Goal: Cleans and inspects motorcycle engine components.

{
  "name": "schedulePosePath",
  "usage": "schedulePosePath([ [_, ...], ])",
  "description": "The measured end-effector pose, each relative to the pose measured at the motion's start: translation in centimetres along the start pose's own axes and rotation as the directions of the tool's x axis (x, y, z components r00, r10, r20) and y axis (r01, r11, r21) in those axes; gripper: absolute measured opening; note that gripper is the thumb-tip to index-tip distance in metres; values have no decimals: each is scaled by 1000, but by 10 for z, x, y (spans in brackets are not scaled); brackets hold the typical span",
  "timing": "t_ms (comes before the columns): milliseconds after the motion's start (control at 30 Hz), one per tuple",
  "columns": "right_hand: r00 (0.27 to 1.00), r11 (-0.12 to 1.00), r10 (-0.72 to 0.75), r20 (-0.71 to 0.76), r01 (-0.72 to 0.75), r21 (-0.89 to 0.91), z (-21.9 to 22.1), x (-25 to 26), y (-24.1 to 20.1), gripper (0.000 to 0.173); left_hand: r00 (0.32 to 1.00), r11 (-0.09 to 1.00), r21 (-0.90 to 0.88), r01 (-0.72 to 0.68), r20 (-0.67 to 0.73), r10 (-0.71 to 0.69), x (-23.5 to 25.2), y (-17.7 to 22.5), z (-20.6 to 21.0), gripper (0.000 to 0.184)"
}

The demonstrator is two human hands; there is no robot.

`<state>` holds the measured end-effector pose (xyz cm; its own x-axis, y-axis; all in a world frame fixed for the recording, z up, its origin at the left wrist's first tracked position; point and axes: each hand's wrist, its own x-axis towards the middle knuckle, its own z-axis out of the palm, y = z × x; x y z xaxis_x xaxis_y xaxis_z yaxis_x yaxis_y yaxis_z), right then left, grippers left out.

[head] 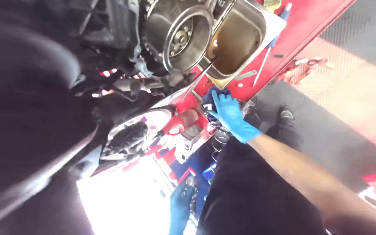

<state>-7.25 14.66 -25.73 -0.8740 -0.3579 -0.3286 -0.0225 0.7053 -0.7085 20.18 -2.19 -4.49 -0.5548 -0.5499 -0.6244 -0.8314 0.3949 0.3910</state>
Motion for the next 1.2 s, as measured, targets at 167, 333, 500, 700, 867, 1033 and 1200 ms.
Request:
schedulePosePath([
  [167,994,975,41,104,-63,215,-17,12,12,31,996,961,-272,-55,-79,35,-40,9,33,17],
  [333,994,530,39,105,-110,841,-77,-51,53,28,987,944,-292,-152,-101,128,-22,22,63,22],
  [500,977,282,210,24,-84,956,-163,-151,114,21,981,914,-358,-191,-34,191,51,34,101,29],
  [700,903,244,423,-79,-29,969,-235,-250,192,20,973,968,-120,-221,47,228,171,72,145,37],
  [867,856,197,502,-121,23,980,-243,-286,213,27,948,954,83,-287,167,270,229,119,161,44],
  [1033,838,128,540,-81,13,992,-234,-284,207,27,925,914,221,-340,251,284,260,157,173,51],
  [1200,890,188,454,-30,-63,980,-228,-258,171,21,935,871,341,-354,146,323,221,178,163,48],
])
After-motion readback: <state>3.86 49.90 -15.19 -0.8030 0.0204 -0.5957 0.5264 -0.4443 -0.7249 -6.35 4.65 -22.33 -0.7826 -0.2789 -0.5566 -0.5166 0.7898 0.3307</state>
